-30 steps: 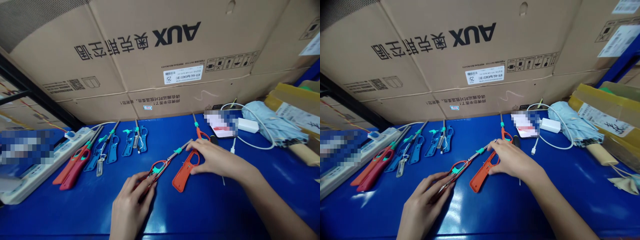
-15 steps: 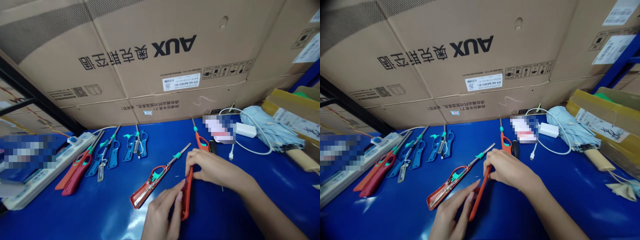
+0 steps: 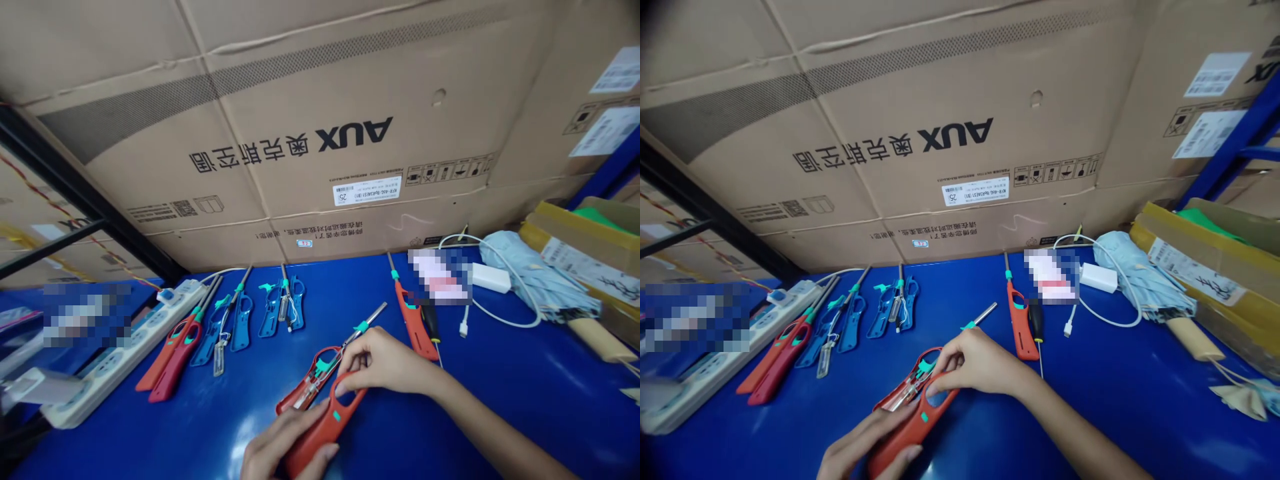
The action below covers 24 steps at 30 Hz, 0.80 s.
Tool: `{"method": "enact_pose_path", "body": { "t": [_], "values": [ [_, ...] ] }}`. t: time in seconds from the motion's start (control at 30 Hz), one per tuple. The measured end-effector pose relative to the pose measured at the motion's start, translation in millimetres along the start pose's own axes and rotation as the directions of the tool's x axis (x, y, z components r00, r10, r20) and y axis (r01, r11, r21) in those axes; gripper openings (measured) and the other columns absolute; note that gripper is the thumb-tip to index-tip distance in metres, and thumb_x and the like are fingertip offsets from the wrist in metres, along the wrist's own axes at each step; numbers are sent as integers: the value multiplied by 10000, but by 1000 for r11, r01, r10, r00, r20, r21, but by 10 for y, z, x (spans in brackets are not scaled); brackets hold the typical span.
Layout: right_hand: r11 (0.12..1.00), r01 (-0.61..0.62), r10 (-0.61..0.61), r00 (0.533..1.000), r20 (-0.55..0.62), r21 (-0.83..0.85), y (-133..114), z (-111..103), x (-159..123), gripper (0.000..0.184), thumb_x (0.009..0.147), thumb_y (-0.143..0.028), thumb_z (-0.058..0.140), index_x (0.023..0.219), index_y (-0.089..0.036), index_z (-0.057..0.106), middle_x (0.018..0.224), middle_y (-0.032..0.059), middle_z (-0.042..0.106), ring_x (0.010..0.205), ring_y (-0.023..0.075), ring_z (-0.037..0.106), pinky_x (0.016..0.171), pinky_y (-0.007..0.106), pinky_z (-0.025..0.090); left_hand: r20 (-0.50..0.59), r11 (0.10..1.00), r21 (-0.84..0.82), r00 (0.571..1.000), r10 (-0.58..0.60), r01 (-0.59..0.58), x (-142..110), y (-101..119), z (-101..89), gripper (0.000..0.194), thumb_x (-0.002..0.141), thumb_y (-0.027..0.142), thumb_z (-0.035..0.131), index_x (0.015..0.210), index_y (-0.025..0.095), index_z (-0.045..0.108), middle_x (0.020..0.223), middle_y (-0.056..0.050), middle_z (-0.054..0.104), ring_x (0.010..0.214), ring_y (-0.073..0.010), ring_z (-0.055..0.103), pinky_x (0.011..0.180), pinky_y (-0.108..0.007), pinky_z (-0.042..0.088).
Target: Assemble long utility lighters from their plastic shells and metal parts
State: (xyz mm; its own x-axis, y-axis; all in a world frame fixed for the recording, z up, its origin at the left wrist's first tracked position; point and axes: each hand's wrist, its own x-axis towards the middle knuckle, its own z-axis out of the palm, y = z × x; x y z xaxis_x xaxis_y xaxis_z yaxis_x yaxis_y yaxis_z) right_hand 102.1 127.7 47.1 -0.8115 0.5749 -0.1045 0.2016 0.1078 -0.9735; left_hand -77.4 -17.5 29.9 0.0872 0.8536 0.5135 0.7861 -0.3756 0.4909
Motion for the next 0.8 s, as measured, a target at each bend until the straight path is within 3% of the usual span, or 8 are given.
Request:
{"method": "enact_pose_path", "body": {
  "t": [0.07, 0.2, 0.37, 0.43, 0.63, 0.8],
  "values": [
    [1000, -5, 7, 999, -37, 29, -16, 91, 60, 334, 602, -438, 775, 747, -139, 734, 585, 13, 643, 537, 111, 548, 496, 201, 359, -30, 996, 82, 999, 39, -37, -17, -27, -32, 463, 708, 326, 744, 1132, 210, 601, 906, -37, 727, 760, -139, 699, 709, -166, 552],
    [997, -39, 44, 995, -87, 61, -80, 169, 138, 344, 658, -437, 735, 847, -150, 715, 595, 15, 664, 519, 121, 577, 473, 203, 395, -25, 983, 170, 997, 75, -69, -34, -100, -97, 396, 776, 254, 677, 1156, 197, 577, 943, -53, 723, 782, -139, 697, 732, -176, 548],
    [999, 0, -12, 949, -316, -36, -69, -17, 165, 268, 793, -398, 612, 909, -167, 683, 813, 57, 706, 742, 167, 653, 584, 238, 491, -78, 962, 270, 997, -11, 32, -22, -250, -154, 327, 772, 337, 669, 1060, 187, 638, 871, -32, 739, 708, -144, 709, 688, -164, 553],
    [997, 18, -43, 928, -371, -73, -27, -120, 158, 263, 834, -392, 557, 896, -163, 671, 838, 61, 706, 743, 163, 657, 603, 248, 496, -62, 957, 283, 997, -42, 58, 26, -285, -170, 292, 793, 383, 633, 1006, 187, 670, 837, -26, 743, 670, -143, 709, 631, -153, 552],
    [982, -29, -56, 899, -435, -186, 53, -247, 106, 259, 850, -392, 534, 880, -171, 666, 766, 40, 708, 646, 145, 631, 583, 245, 470, 104, 921, 377, 984, -147, 97, 195, -228, -112, 264, 803, 397, 603, 970, 215, 699, 883, -25, 748, 711, -166, 719, 618, -175, 561],
    [956, -57, -73, 904, -421, -289, 112, -198, 99, 251, 870, -382, 506, 862, -189, 666, 758, 27, 703, 642, 136, 620, 591, 239, 458, 82, 884, 462, 989, -126, 74, 238, -204, -23, 250, 748, 400, 643, 912, 227, 718, 934, -19, 741, 765, -209, 720, 629, -251, 590]
  ]
}}
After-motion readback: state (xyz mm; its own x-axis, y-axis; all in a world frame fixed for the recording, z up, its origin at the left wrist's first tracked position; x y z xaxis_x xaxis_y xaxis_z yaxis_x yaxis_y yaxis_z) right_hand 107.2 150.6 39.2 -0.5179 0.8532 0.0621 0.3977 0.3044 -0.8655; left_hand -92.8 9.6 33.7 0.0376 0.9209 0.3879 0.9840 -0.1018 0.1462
